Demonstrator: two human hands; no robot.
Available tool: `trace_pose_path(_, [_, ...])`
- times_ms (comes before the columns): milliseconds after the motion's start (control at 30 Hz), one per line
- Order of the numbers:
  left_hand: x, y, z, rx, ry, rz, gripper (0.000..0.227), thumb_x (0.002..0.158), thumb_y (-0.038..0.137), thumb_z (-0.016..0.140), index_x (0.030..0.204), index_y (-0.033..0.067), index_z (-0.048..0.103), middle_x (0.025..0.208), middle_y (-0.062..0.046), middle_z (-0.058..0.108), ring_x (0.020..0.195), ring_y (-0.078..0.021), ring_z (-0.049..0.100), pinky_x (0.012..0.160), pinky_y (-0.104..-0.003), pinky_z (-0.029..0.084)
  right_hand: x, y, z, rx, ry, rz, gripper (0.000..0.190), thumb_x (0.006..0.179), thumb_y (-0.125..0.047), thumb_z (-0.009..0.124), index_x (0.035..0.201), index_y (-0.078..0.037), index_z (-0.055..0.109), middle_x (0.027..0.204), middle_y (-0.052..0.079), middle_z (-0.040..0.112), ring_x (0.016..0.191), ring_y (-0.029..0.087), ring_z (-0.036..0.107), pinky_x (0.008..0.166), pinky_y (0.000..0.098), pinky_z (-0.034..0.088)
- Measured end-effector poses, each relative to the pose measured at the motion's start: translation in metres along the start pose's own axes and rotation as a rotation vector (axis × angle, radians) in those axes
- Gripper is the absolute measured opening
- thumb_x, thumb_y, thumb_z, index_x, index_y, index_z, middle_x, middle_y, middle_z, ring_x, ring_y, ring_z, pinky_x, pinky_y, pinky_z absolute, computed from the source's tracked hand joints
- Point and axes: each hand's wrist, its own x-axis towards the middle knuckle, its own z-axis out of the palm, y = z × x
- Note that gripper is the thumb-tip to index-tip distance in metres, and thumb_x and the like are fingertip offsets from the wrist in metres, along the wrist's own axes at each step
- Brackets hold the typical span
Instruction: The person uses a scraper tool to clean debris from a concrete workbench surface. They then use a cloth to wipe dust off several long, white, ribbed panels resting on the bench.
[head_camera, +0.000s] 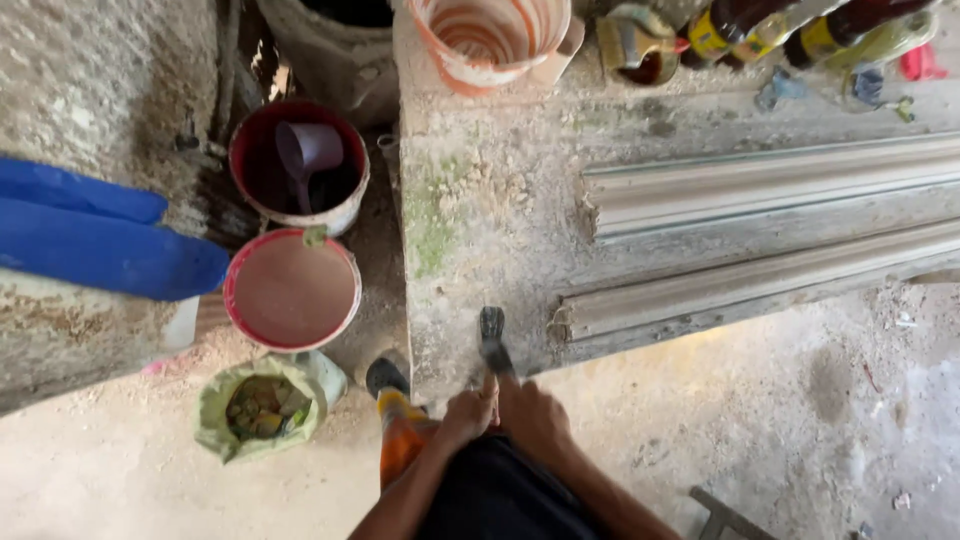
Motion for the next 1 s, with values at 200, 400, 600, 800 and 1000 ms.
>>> trace_pose_path(200, [-0.011, 0.003, 0.001, 0.058, -0.011, 0.004, 0.085, 0.103, 0.068, 0.020, 0.063, 0.0093, 0.067, 0.065, -0.010, 0.071, 0.072, -0.0297, 0.071, 0.088, -0.044, 0.055, 0.030, 0.008, -0.016, 0.105, 0.242, 0.103, 0.034, 0.097, -0.031, 0.056, 0.129, -0.019, 0.056, 0.105, 0.025, 0.066, 0.086, 0.051, 0.069, 0.069, 0.0605, 0.057])
trace_pose_path(400, [-0.003, -0.014, 0.010, 0.103, 0.000, 0.090, 0.085, 0.100, 0.067, 0.022, 0.062, 0.0095, 0.071, 0.065, -0.009, 0.071, 0.071, -0.0298, 0.070, 0.089, -0.042, 0.053, 0.022, 0.024, 0.012, 0.077, 0.114, 0.109, 0.064, 0.086, -0.044, 0.066, 0.141, -0.018, 0.045, 0.102, 0.027, 0.067, 0.087, 0.048, 0.070, 0.069, 0.0589, 0.057])
trace_pose_path(600, [-0.002, 0.004, -0.002, -0.003, -0.028, -0.074, 0.081, 0.104, 0.065, 0.029, 0.063, 0.0065, 0.068, 0.064, -0.012, 0.069, 0.070, -0.0310, 0.071, 0.081, -0.042, 0.056, 0.029, 0.028, 0.009, 0.205, 0.255, 0.099, 0.044, 0.092, -0.039, 0.062, 0.131, -0.018, 0.056, 0.102, 0.023, 0.071, 0.087, 0.047, 0.071, 0.070, 0.0585, 0.057])
trace_pose_path(800, [0.005, -0.027, 0.015, 0.048, -0.023, 0.056, 0.078, 0.102, 0.064, 0.027, 0.065, 0.0101, 0.070, 0.064, -0.007, 0.072, 0.068, -0.0257, 0.071, 0.076, -0.038, 0.055, 0.028, 0.021, 0.004, 0.228, 0.272, 0.118, 0.033, 0.093, -0.032, 0.059, 0.121, -0.013, 0.060, 0.100, 0.022, 0.074, 0.086, 0.045, 0.073, 0.069, 0.0588, 0.058])
trace_pose_path(1000, [0.002, -0.022, 0.006, 0.008, -0.036, 0.022, 0.070, 0.102, 0.059, 0.036, 0.069, 0.0079, 0.072, 0.066, -0.007, 0.073, 0.070, -0.0261, 0.072, 0.076, -0.038, 0.056, 0.022, 0.037, 0.053, 0.102, 0.270, -0.206, 0.025, 0.088, -0.027, 0.062, 0.105, -0.008, 0.063, 0.106, 0.020, 0.069, 0.086, 0.044, 0.071, 0.061, 0.0582, 0.059])
